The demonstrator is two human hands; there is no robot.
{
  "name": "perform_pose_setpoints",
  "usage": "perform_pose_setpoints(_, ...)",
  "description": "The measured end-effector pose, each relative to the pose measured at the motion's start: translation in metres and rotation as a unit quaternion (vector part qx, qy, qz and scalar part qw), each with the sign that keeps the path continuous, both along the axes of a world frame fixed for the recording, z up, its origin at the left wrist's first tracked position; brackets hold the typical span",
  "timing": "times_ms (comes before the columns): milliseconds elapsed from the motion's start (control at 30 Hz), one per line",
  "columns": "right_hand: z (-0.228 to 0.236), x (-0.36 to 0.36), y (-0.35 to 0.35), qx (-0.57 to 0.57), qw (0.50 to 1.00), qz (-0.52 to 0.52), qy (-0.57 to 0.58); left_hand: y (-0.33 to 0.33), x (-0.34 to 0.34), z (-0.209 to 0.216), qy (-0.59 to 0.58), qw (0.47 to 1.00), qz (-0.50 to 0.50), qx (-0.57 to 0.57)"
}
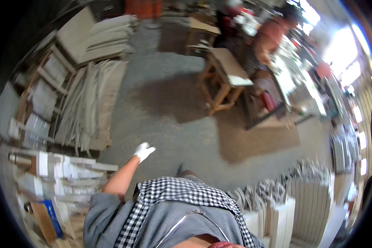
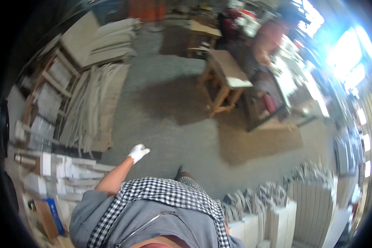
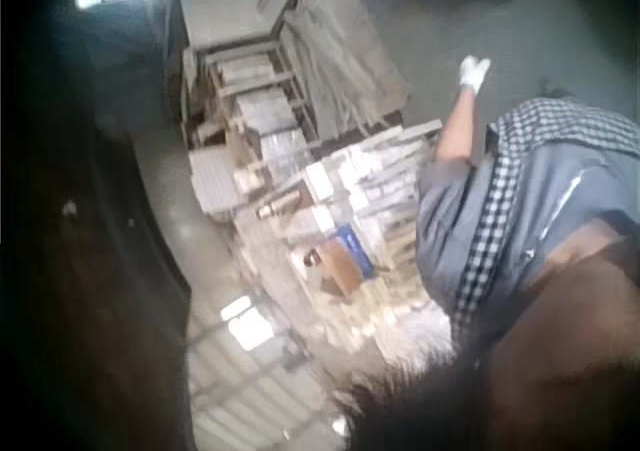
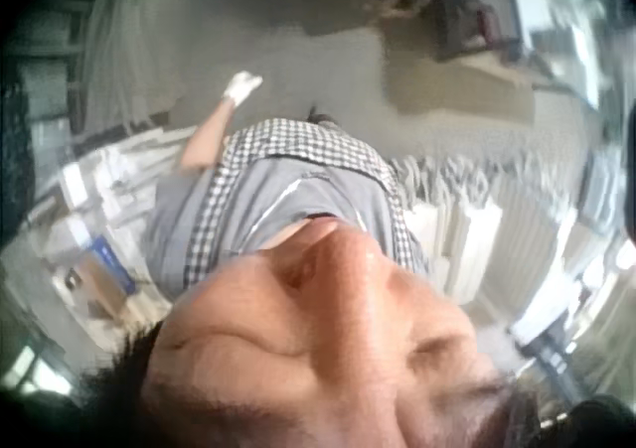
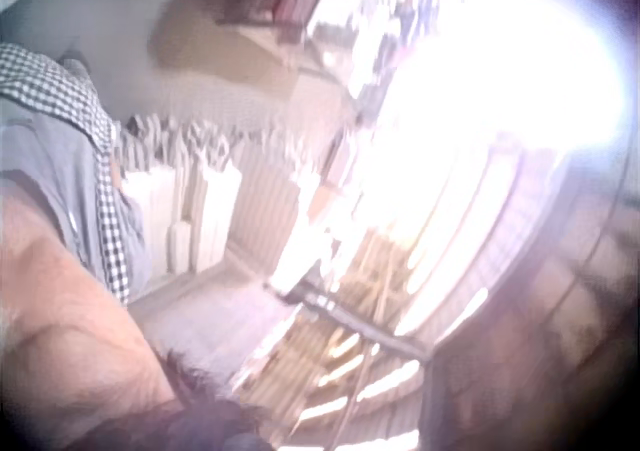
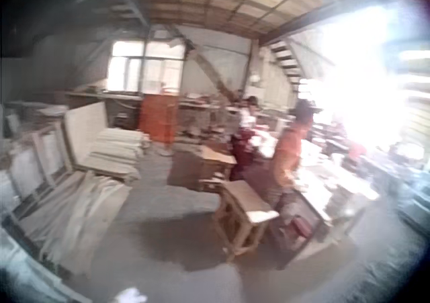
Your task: The person stacks white rectangular tiles on the floor, then moves to a table to pick up more tiles and place them on a stack. The person also uses a red broom to sweep dust off the stacked tiles.
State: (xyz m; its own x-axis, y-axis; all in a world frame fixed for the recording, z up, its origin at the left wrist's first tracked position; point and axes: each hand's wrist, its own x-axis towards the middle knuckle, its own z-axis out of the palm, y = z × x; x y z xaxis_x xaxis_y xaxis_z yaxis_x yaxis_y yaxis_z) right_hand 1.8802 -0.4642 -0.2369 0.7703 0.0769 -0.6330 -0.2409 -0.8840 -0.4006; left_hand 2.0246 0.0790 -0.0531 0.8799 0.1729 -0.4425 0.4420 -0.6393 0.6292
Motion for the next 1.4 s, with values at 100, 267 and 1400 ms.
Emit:
perform_pose_setpoints(100, -0.038, 0.07, 0.002, -0.006, 0.998, 0.064, 0.011, 0.012, 0.052, 0.004, 0.006, 0.999, 0.048, -0.002)
perform_pose_setpoints(267, -0.098, 0.218, -0.096, -0.108, 0.966, 0.194, -0.13, 0.022, 0.117, -0.052, 0.082, 0.99, 0.065, -0.1)
perform_pose_setpoints(1400, -0.014, 0.982, 0.354, -0.055, 0.959, 0.279, -0.016, 0.391, 0.738, -0.071, 0.049, 0.961, 0.264, -0.068)
